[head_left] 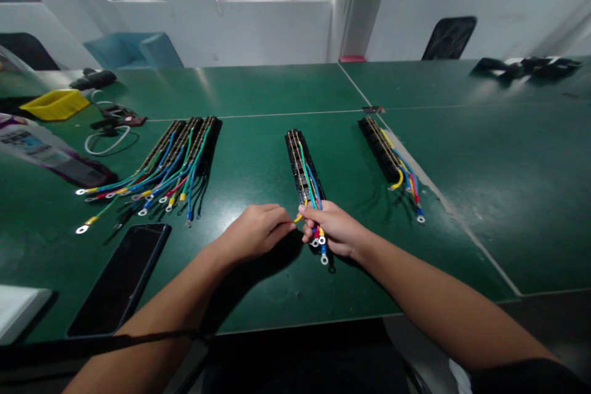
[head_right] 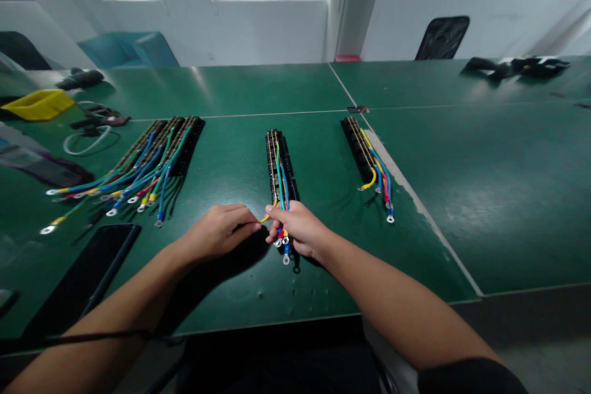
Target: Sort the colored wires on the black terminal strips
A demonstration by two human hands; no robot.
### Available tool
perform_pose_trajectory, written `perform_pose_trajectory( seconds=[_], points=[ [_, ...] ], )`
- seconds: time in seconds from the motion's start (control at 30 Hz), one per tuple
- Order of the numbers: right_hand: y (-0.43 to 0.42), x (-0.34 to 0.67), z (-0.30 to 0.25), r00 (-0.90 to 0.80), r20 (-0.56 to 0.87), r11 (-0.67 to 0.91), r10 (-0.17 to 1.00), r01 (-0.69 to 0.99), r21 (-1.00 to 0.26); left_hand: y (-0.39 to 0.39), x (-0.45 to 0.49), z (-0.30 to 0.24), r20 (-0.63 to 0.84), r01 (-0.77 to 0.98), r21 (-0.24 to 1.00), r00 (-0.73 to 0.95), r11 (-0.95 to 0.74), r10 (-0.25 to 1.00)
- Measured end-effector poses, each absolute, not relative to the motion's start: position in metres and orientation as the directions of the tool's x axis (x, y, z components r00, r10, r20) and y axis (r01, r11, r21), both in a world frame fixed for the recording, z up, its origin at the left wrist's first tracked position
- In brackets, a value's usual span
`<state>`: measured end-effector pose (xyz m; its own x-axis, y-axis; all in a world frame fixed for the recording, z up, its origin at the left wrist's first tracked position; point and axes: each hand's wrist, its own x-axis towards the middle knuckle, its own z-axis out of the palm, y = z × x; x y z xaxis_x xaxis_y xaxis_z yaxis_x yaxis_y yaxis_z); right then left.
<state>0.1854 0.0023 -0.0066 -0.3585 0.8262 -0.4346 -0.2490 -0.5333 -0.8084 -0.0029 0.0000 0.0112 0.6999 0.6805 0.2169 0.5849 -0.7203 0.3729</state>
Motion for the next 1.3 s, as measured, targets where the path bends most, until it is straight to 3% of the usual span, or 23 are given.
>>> perform_pose_trajectory(
  seconds=[0.43,1.3],
  points=[
    [0.0022,0.1857,-0.0092,-0.391,-0.425,-0.529,0.816,-0.213,-0.821,0.0014,-0.0033,0.0096,0.217,0.565,0.415,0.7,-0.713,0.68],
    [0.0008,0.1863,-0.0042,-0.419,-0.418,-0.54,0.806,-0.232,-0.809,-0.001,-0.001,0.0085,0.212,0.588,0.344,0.711,-0.732,0.67]
  ],
)
